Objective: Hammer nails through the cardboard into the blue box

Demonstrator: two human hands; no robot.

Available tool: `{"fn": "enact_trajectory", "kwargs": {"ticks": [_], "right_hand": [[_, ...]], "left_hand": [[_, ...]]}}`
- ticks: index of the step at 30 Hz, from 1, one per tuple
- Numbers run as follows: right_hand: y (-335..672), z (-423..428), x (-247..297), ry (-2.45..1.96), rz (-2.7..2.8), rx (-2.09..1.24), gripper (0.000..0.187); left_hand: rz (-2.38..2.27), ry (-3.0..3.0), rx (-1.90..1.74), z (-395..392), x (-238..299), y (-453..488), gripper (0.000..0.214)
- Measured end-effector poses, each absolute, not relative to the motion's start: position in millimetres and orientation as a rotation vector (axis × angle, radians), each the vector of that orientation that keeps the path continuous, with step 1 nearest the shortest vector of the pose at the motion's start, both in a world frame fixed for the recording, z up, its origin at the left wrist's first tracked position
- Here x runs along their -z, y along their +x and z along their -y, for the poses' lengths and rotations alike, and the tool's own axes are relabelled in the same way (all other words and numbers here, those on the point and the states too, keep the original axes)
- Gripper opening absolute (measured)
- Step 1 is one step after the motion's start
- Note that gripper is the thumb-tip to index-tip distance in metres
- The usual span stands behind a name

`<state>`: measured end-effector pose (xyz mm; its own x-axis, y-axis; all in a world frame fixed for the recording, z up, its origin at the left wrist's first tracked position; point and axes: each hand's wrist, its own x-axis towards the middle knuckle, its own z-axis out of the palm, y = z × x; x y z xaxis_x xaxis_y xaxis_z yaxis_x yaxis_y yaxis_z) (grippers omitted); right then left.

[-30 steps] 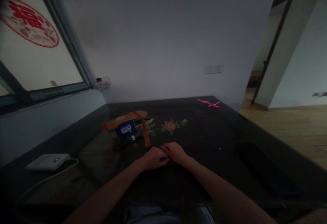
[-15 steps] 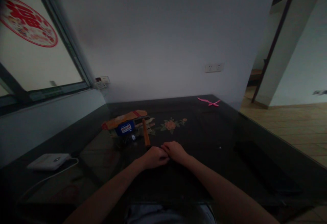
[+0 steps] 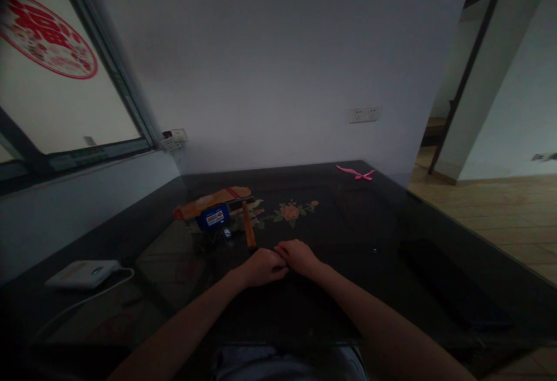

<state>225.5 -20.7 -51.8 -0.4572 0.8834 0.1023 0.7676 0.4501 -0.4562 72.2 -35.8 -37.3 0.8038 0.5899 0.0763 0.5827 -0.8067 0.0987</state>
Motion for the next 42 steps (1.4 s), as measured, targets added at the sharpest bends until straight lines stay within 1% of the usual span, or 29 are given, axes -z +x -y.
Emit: {"fn": "enact_trajectory", "kwargs": {"ticks": [8, 31, 42], "right_hand": [[225.6, 21.2, 50.2, -1.429, 2.396, -0.473, 0.035], [227.1, 20.9, 52.8, -1.382, 2.397, -0.476, 0.036], [227.1, 22.9, 49.8, -1.407, 2.403, -0.483, 0.034]], "left_hand": [[-0.94, 2.954, -0.176, 33.9, 42.7, 72.1, 0.025], [-0.907, 2.953, -0.2, 33.9, 42.2, 71.3, 0.022], [-0.952, 2.941, -0.148, 37.3, 35.9, 73.6, 0.023]]}}
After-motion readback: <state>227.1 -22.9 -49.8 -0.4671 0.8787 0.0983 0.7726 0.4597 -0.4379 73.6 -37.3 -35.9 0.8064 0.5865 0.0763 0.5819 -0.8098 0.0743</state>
